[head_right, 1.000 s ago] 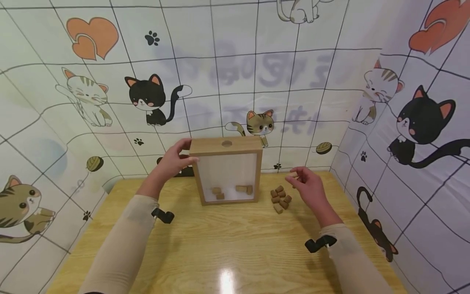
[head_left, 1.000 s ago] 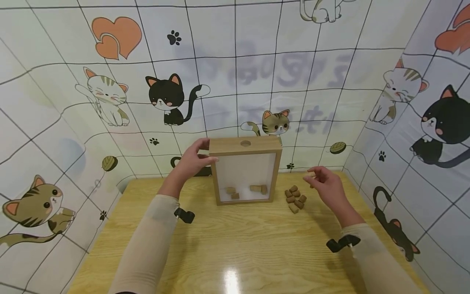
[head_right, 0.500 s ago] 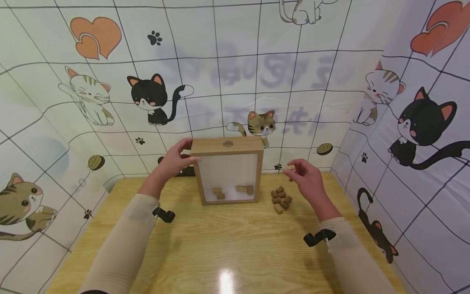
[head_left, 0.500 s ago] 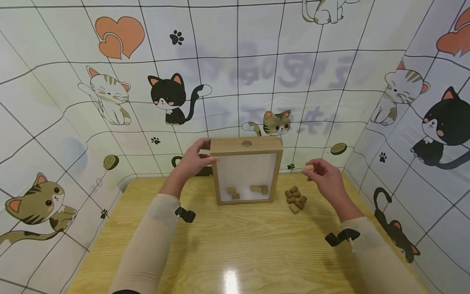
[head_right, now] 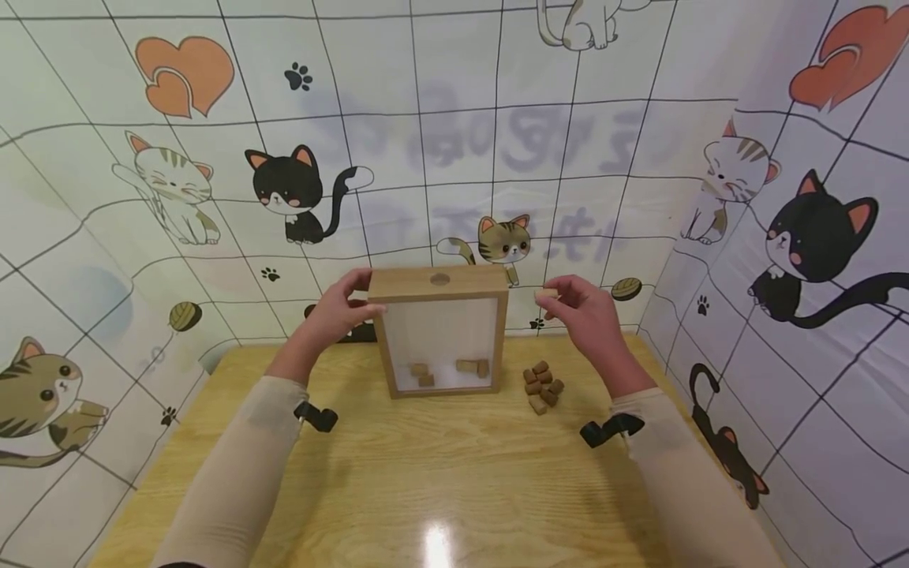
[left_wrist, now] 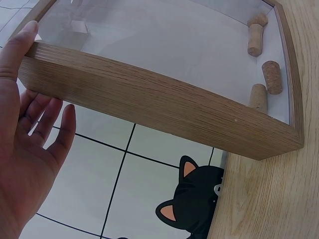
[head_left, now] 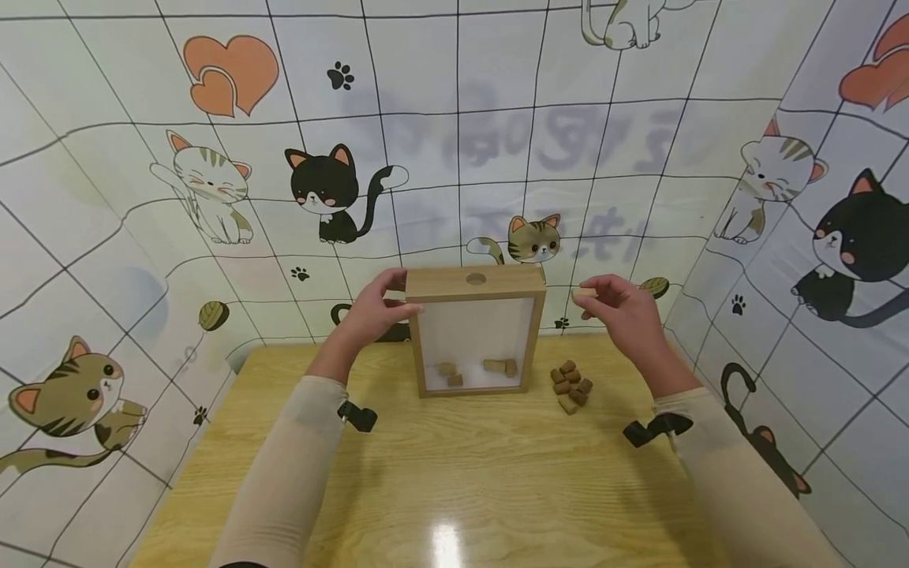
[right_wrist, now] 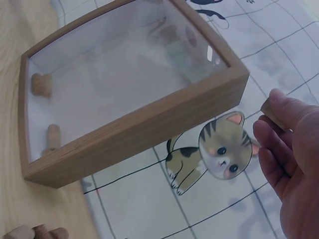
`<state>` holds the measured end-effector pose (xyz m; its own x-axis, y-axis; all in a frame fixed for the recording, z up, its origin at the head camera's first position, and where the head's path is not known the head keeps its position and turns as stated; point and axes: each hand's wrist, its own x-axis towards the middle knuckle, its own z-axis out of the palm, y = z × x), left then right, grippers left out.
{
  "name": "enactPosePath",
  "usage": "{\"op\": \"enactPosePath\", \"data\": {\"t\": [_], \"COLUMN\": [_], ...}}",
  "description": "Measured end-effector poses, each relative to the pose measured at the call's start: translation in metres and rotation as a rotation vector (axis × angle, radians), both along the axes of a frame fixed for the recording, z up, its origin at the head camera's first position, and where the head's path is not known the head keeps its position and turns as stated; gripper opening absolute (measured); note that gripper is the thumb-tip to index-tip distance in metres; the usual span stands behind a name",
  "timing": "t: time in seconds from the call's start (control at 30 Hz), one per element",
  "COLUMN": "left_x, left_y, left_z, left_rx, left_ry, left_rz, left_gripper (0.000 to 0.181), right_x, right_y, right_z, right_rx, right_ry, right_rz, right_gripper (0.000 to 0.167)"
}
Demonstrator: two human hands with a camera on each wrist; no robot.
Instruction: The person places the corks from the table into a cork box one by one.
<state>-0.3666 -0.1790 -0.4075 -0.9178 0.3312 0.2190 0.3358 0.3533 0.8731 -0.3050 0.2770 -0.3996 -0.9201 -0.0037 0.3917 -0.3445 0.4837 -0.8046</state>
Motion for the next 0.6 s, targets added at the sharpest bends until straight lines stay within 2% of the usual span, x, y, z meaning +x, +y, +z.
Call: {"op": "enactPosePath", "data": {"t": [0.13,0.4,0.6], "left_x": [0.000,0.001,-0.001], "left_y": [0.000,0.000,0.000], "left_z": [0.000,0.000,-0.001], "left_rx": [0.004,0.011,0.005], "left_ry": [-0.008,-0.012,-0.008], "left_rz": [0.001,-0.005,-0.005], "left_gripper": [0.087,0.087,0.086], "right_x": [-0.004,-0.015,-0.025], "right_y": [-0.011,-0.033,-0.050], "right_z": [0.015,0.040,0.053], "right_rx": [0.016,0.038,0.067], "right_ry": [0.033,0.126,0.137], "right_rz": [0.035,0.157,0.219], "right_gripper": [0.033,0.023,0.023]}}
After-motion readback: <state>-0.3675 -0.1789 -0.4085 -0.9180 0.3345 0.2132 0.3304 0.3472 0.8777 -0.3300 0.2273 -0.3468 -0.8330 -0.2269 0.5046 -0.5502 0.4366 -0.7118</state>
